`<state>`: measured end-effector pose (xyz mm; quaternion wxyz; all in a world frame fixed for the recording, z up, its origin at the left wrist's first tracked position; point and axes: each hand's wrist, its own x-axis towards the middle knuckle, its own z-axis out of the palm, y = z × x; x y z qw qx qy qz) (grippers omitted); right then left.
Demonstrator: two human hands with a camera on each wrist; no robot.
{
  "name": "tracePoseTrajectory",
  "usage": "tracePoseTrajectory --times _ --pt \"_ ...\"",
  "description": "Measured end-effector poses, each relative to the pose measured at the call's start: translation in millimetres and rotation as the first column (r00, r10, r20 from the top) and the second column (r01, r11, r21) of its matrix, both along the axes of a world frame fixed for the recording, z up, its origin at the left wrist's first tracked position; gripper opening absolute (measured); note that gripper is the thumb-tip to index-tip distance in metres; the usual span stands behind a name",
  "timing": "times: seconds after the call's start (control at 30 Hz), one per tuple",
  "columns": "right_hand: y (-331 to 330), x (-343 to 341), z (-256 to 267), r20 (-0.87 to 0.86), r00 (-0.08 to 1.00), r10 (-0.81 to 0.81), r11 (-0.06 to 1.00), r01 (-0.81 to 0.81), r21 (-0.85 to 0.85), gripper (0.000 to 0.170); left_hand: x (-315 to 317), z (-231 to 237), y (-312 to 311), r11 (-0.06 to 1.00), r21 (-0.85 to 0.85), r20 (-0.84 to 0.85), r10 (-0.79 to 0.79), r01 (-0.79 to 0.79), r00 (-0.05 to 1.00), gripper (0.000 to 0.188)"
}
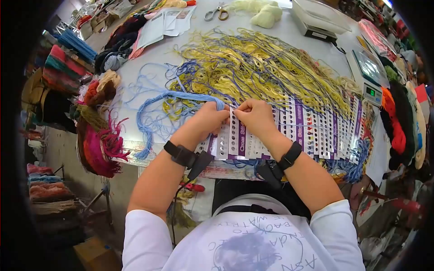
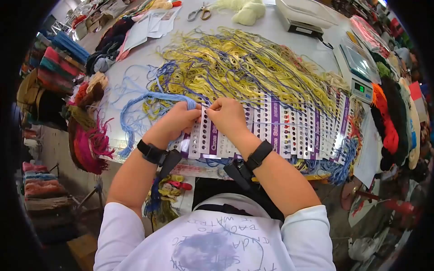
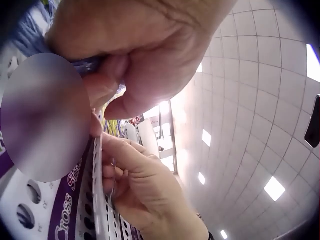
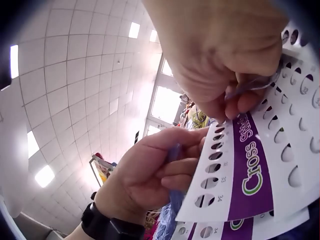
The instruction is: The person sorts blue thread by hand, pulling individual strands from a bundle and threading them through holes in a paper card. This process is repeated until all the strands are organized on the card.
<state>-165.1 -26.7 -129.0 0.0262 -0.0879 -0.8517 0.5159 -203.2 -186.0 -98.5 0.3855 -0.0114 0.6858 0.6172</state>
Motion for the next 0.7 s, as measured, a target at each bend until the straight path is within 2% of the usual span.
tracePoseTrajectory --times 0.1,0.17,0.23,0.27,0.33,0.4,0.43,0.47,0.5,0.53,0.6,0.67,0.7 --pt "-1.4 11.0 5.9 -0.065 0.998 -0.003 0.999 0.006 0.044 0.012 -2.0 -4.1 -0.4 0.998 0.057 0.047 0.021 -0.024 0.999 0.009" --pt "-4.9 22.5 3.4 -0.343 0.927 0.153 0.968 -0.070 0.242 0.011 -2.5 -9.0 -1.9 0.996 0.081 0.045 0.023 -0.026 0.999 0.008" --pt "-4.9 27.8 4.6 -0.359 0.917 0.176 0.972 -0.105 0.209 0.012 -2.3 -9.1 -3.8 0.994 0.103 0.039 0.036 -0.040 0.999 0.008" --pt "-3.0 29.7 4.7 -0.381 0.905 0.192 0.975 -0.132 0.178 0.013 -1.9 -7.8 -1.9 0.998 0.057 0.001 0.035 -0.035 0.999 0.007" --pt "4.7 21.4 4.1 -0.344 0.921 0.182 0.981 -0.145 0.131 0.014 -1.2 -7.6 -1.9 0.999 0.012 -0.040 0.032 -0.032 0.999 0.007" --pt "10.4 17.0 9.3 -0.088 0.989 0.121 0.991 -0.126 -0.049 0.016 -1.2 -11.2 -2.5 0.998 0.010 -0.060 0.064 -0.064 0.996 0.008" --pt "11.0 16.5 14.3 -0.166 0.977 0.136 0.991 -0.132 0.039 0.014 -2.0 -11.8 -5.5 0.998 0.010 -0.061 0.062 -0.061 0.996 0.008" --pt "10.8 16.2 17.8 -0.167 0.977 0.133 0.991 -0.128 0.038 0.014 -4.0 -12.0 -12.7 0.986 0.115 -0.013 0.123 -0.121 0.992 0.008" --pt "10.6 16.4 20.2 -0.188 0.961 0.205 0.941 -0.140 0.309 0.013 -5.9 -11.7 -19.8 0.960 0.214 0.041 0.177 -0.182 0.983 0.007" --pt "11.1 16.4 20.9 -0.187 0.943 0.276 0.821 -0.130 0.556 0.012 -6.5 -6.0 -25.4 0.962 0.209 0.040 0.170 -0.175 0.985 0.007" --pt "12.9 14.9 19.7 -0.160 0.942 0.295 0.792 -0.148 0.592 0.008 -6.1 10.0 -36.8 0.837 0.428 0.386 0.171 -0.340 0.906 0.007" --pt "13.0 12.1 18.0 -0.134 0.935 0.328 0.758 -0.176 0.628 0.005 -5.6 17.0 -41.2 0.804 0.488 0.419 0.127 -0.341 0.899 0.005" --pt "13.3 11.6 16.8 -0.193 0.914 0.358 0.742 -0.152 0.653 0.004 -5.3 19.1 -41.5 0.794 0.517 0.438 0.076 -0.320 0.896 0.009"
